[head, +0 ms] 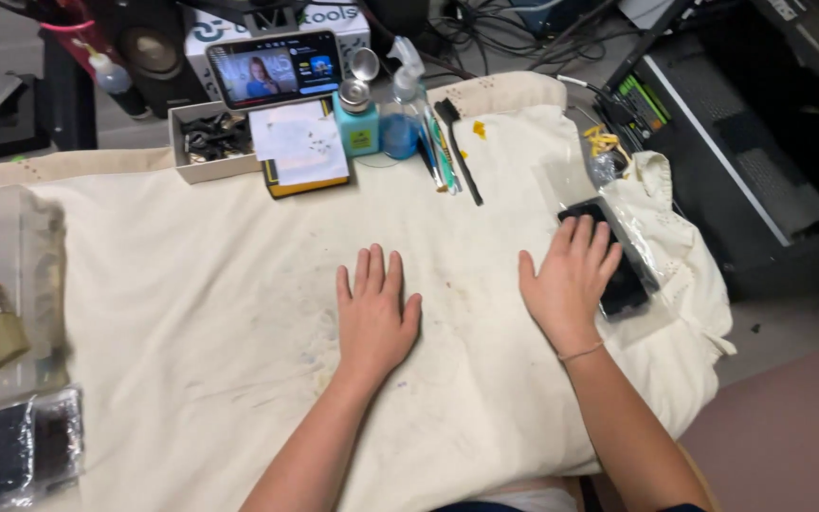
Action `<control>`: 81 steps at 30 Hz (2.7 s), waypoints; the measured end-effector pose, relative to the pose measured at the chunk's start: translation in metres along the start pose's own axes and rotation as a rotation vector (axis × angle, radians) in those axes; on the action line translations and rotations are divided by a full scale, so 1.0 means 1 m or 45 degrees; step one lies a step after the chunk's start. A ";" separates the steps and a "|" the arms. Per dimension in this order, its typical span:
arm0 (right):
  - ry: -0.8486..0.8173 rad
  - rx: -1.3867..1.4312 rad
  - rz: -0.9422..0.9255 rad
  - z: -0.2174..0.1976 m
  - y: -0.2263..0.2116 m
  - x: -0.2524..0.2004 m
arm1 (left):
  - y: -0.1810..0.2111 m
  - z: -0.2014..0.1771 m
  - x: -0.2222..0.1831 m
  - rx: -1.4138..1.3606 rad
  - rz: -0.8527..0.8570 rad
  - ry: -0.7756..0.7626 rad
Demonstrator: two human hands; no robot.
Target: Unpacking a mobile phone screen and using tweezers to manipulate the ribbon cable and connectors.
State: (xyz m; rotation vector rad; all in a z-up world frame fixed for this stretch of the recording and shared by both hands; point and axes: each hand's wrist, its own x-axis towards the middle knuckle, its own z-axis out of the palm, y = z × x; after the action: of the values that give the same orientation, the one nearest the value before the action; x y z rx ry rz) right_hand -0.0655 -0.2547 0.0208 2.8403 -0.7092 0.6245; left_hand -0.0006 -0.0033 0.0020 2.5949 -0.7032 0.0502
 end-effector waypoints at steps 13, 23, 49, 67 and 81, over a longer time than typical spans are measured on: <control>0.158 0.161 -0.051 0.040 0.070 -0.017 | -0.004 0.004 -0.032 -0.234 -0.020 0.186; 0.365 1.063 -0.022 -0.025 0.009 0.012 | 0.004 -0.038 -0.042 -0.823 -0.026 0.141; -0.533 2.822 0.786 0.009 -0.057 0.010 | -0.099 -0.077 -0.028 -1.907 -0.568 0.269; -0.571 2.749 0.729 -0.017 -0.064 0.011 | -0.079 -0.048 -0.017 -1.573 -0.697 0.409; -0.414 2.580 0.660 -0.019 -0.066 0.007 | -0.062 -0.055 -0.027 -0.777 -0.467 0.700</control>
State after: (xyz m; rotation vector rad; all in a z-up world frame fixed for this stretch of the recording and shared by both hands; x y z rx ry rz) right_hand -0.0354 -0.1951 0.0383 4.5887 -1.4060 1.7173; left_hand 0.0105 0.0806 0.0221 1.9433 -0.0202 0.3584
